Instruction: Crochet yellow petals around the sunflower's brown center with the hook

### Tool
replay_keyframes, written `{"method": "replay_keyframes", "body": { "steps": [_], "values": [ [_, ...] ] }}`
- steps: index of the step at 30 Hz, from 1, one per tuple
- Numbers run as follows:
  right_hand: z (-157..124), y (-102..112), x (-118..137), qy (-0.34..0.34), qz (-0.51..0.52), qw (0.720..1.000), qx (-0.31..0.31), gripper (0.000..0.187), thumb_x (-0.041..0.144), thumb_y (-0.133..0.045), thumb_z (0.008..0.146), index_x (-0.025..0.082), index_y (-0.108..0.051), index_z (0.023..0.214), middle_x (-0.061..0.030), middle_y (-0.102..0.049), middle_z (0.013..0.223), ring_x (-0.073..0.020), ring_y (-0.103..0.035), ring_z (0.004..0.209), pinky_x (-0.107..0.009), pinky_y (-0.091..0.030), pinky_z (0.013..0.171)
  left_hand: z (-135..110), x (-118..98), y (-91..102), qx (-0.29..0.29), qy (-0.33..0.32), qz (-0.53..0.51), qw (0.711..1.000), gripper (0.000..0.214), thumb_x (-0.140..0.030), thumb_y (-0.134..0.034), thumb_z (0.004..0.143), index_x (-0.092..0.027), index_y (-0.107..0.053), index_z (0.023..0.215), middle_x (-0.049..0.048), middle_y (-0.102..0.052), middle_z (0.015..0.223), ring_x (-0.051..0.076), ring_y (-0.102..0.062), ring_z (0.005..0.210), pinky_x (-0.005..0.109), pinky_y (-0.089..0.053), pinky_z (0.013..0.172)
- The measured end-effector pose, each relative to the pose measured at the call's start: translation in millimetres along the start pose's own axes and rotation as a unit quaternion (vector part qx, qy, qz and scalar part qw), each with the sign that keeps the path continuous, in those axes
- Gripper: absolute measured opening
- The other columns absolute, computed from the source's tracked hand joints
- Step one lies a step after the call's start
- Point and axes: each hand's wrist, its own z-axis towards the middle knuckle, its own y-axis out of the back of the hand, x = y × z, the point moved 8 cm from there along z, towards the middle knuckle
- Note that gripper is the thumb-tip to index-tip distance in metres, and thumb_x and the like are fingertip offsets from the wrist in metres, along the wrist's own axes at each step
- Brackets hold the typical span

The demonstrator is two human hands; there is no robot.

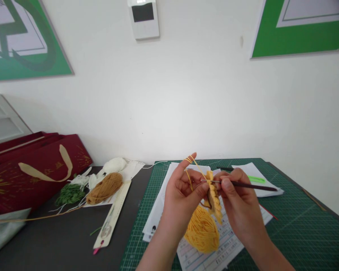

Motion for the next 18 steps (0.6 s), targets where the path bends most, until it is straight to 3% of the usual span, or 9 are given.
{"method": "replay_keyframes", "body": {
  "steps": [4,7,9,12,14,16,18],
  "values": [
    [-8.0,-3.0,24.1,0.167,-0.113,0.979,0.004,0.010,0.016,-0.066,0.093,0.025,-0.062,0.091,-0.0002,-0.066,0.086,-0.0146,-0.063,0.080,-0.027,-0.052,0.067,-3.5,0.2,-2.3,-0.024,-0.014,-0.012,1.000,0.065,-0.010,-0.082,0.079,-0.024,-0.059,0.138,-0.0033,-0.065,0.080,0.010,-0.062,0.072,0.021,-0.054,0.068],
    [-16.1,-7.6,40.0,0.273,-0.203,0.940,0.023,0.021,0.005,-0.062,0.091,0.025,-0.063,0.099,-0.0022,-0.067,0.090,-0.0173,-0.065,0.083,-0.031,-0.053,0.066,-7.8,1.8,-5.4,-0.036,-0.016,-0.015,0.999,0.065,-0.010,-0.082,0.079,-0.023,-0.059,0.139,-0.0028,-0.066,0.080,0.010,-0.062,0.073,0.021,-0.054,0.069],
    [-22.8,-14.0,49.8,0.346,-0.282,0.894,0.051,0.031,-0.001,-0.062,0.086,0.024,-0.064,0.104,-0.0022,-0.067,0.091,-0.0179,-0.064,0.083,-0.035,-0.054,0.069,-9.7,3.3,-7.2,-0.039,-0.012,-0.015,0.999,0.065,-0.010,-0.081,0.079,-0.021,-0.058,0.140,-0.0023,-0.067,0.080,0.010,-0.062,0.073,0.022,-0.053,0.070],
    [-33.8,-23.6,60.1,0.447,-0.399,0.797,0.075,0.038,-0.008,-0.066,0.078,0.023,-0.067,0.101,-0.0008,-0.067,0.090,-0.0162,-0.063,0.080,-0.037,-0.054,0.074,-9.6,8.0,-7.2,-0.044,0.016,-0.053,0.998,0.064,-0.008,-0.082,0.077,-0.018,-0.060,0.136,-0.0020,-0.067,0.080,0.010,-0.062,0.072,0.022,-0.051,0.069],
    [-36.5,-23.2,64.7,0.478,-0.428,0.764,0.059,0.037,-0.009,-0.068,0.075,0.022,-0.069,0.096,-0.0002,-0.067,0.088,-0.0154,-0.061,0.079,-0.038,-0.054,0.076,-8.8,15.6,-9.1,-0.031,0.069,-0.107,0.991,0.061,-0.008,-0.084,0.075,-0.015,-0.063,0.132,-0.0018,-0.068,0.080,0.009,-0.061,0.067,0.022,-0.050,0.067],
    [-33.9,-20.7,65.6,0.469,-0.408,0.781,0.060,0.035,-0.006,-0.068,0.077,0.023,-0.070,0.097,-0.0006,-0.067,0.087,-0.0165,-0.061,0.079,-0.040,-0.053,0.076,-9.1,23.0,-12.9,-0.010,0.128,-0.153,0.980,0.060,-0.008,-0.086,0.071,-0.012,-0.066,0.127,-0.0019,-0.067,0.079,0.008,-0.059,0.062,0.022,-0.049,0.062],
    [-27.0,-17.8,62.3,0.423,-0.341,0.835,0.083,0.032,0.000,-0.065,0.083,0.025,-0.070,0.103,-0.0016,-0.067,0.086,-0.0184,-0.062,0.078,-0.041,-0.053,0.071,-9.9,25.5,-16.1,0.009,0.158,-0.175,0.972,0.061,-0.008,-0.087,0.068,-0.011,-0.068,0.125,-0.0016,-0.067,0.078,0.008,-0.059,0.060,0.021,-0.048,0.058]
  ]
}}
